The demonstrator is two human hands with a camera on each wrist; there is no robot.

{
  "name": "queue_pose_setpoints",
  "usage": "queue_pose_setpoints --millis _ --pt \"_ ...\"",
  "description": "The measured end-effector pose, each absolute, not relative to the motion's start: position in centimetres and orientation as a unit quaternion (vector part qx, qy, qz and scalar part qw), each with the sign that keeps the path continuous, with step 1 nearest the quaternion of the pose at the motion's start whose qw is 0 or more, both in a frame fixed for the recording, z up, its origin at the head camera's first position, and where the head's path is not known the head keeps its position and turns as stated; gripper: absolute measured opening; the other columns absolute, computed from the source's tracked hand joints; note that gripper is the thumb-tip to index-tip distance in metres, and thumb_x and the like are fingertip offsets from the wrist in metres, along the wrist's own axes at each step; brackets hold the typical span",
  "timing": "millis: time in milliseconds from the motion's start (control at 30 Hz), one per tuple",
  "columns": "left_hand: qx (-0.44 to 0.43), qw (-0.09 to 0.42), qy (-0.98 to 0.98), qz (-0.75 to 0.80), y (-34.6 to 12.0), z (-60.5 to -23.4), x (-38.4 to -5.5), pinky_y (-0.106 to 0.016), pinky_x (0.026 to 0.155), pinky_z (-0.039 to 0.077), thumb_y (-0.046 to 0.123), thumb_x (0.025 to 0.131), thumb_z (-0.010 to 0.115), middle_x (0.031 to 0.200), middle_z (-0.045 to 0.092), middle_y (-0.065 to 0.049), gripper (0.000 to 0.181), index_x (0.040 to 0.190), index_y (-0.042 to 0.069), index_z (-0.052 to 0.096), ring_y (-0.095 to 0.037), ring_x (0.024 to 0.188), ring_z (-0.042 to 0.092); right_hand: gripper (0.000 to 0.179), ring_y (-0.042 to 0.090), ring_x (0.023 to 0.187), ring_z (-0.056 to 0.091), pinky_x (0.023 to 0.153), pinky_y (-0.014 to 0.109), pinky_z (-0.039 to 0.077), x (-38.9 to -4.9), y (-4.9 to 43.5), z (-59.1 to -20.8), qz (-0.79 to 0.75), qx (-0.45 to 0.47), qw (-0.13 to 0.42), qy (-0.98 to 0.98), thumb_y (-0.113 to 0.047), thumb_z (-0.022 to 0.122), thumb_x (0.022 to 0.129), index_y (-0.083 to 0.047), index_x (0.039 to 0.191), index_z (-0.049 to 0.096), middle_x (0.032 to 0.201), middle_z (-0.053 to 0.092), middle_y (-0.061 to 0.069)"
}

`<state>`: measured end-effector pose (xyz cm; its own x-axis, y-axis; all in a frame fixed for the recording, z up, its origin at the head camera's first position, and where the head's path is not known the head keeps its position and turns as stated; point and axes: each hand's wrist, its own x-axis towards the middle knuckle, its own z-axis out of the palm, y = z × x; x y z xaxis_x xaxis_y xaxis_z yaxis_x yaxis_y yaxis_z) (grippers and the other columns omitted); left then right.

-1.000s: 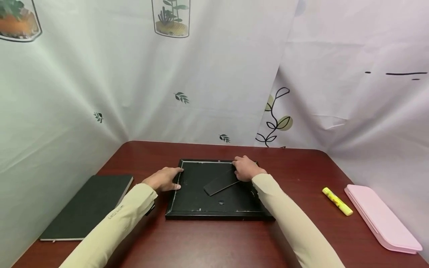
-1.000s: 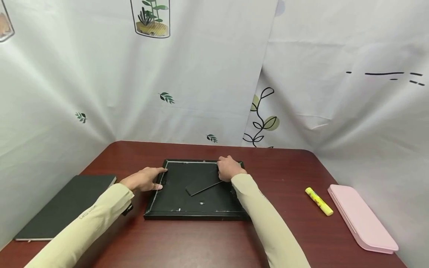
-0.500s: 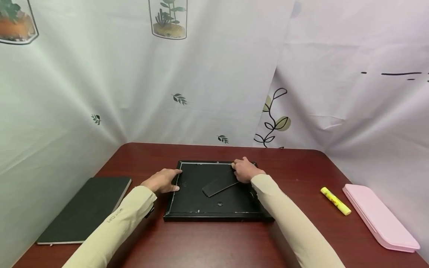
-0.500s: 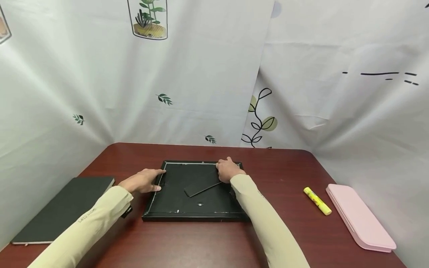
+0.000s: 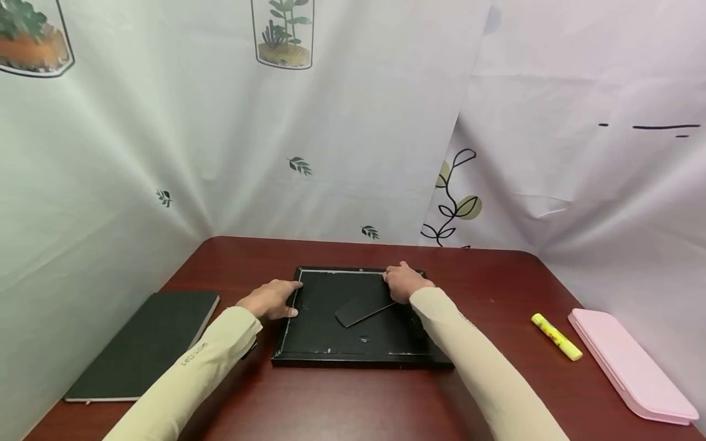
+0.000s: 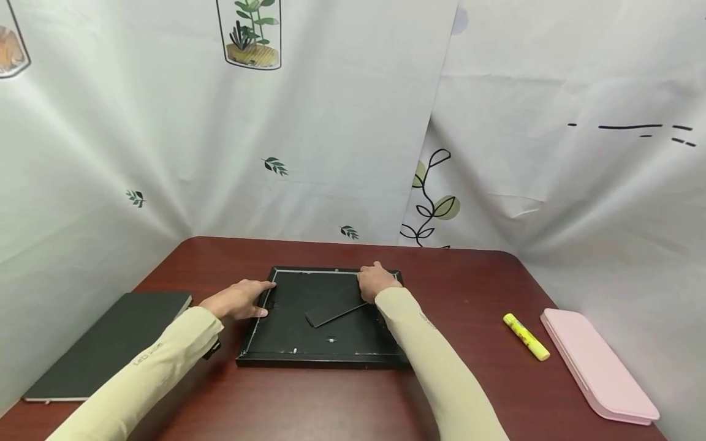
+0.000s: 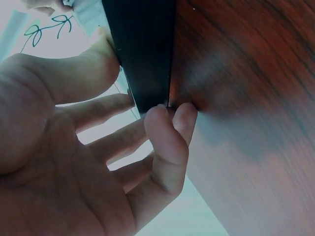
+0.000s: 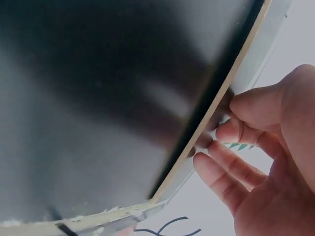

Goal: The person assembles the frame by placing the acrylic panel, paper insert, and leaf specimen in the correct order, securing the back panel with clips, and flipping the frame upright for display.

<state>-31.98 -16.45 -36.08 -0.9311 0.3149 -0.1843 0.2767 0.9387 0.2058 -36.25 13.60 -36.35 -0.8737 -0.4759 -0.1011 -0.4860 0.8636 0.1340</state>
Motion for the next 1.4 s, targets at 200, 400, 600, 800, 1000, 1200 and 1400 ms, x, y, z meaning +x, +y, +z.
queue_pose_setpoints --millis 200,400,600,800,1000,1200,1400 --pt "0.148 0.103 0.980 0.085 -16.5 -35.9 -32.1 -0.056 0.110 0.043 0.021 0.092 0.074 0.150 0.049 -0.024 0.069 0.151 0.003 0.043 -0.041 0.140 0.046 0.027 0.026 0.096 0.050 0.093 0.041 0.039 -36.7 13.3 -35.9 0.063 -0.238 0.038 0.968 -0.005 0.052 0.101 0.000 0.122 0.069 0.120 0.065 0.015" --pt "0.149 0.103 0.979 0.090 -16.4 -35.9 -32.2 -0.056 0.111 0.042 0.021 0.093 0.073 0.152 0.047 -0.024 0.069 0.152 0.003 0.042 -0.041 0.141 0.045 0.032 0.029 0.114 0.057 0.101 0.043 0.039 -37.1 13.5 -34.8 0.076 -0.247 0.067 0.964 -0.010 0.052 0.102 -0.002 0.130 0.066 0.127 0.064 0.017" --pt "0.160 0.101 0.977 0.099 -16.7 -36.1 -32.3 -0.056 0.111 0.042 0.021 0.093 0.073 0.151 0.048 -0.024 0.069 0.151 0.003 0.042 -0.042 0.140 0.046 0.047 0.039 0.126 0.047 0.099 0.048 0.044 -36.7 15.1 -33.4 0.000 -0.241 0.067 0.968 -0.021 0.057 0.102 -0.006 0.146 0.051 0.140 0.052 0.022" --pt "0.194 0.078 0.970 0.125 -18.1 -37.0 -31.8 -0.057 0.109 0.043 0.024 0.095 0.069 0.148 0.052 -0.024 0.064 0.150 0.003 0.044 -0.042 0.137 0.050 0.049 0.032 0.113 0.048 0.091 0.047 0.046 -34.2 18.1 -33.7 -0.059 -0.269 0.013 0.961 -0.023 0.062 0.100 -0.005 0.145 0.053 0.129 0.054 0.020" --pt "0.261 0.096 0.944 0.179 -20.1 -37.1 -29.2 -0.058 0.111 0.041 0.032 0.092 0.073 0.147 0.052 -0.024 0.072 0.149 0.001 0.044 -0.042 0.137 0.049 0.050 0.027 0.108 0.055 0.087 0.044 0.050 -30.2 21.3 -36.0 -0.094 -0.262 -0.039 0.960 -0.021 0.069 0.095 -0.005 0.141 0.056 0.126 0.053 0.018" --pt "0.265 0.149 0.930 0.206 -20.2 -36.8 -25.7 -0.055 0.107 0.045 0.033 0.072 0.091 0.149 0.049 -0.025 0.104 0.150 -0.008 0.035 -0.036 0.125 0.059 0.061 0.038 0.114 0.062 0.092 0.055 0.052 -26.2 23.2 -36.8 -0.129 -0.228 0.019 0.965 -0.027 0.075 0.090 -0.005 0.143 0.053 0.134 0.054 0.026" --pt "0.257 0.100 0.936 0.217 -19.6 -37.5 -24.6 -0.045 0.096 0.053 0.026 0.068 0.094 0.144 0.052 -0.027 0.103 0.145 -0.013 0.039 -0.024 0.107 0.066 0.098 0.026 0.106 0.056 0.087 0.046 0.050 -24.2 23.9 -37.2 -0.185 -0.237 0.093 0.949 -0.042 0.085 0.077 -0.006 0.154 0.037 0.122 0.051 0.018"
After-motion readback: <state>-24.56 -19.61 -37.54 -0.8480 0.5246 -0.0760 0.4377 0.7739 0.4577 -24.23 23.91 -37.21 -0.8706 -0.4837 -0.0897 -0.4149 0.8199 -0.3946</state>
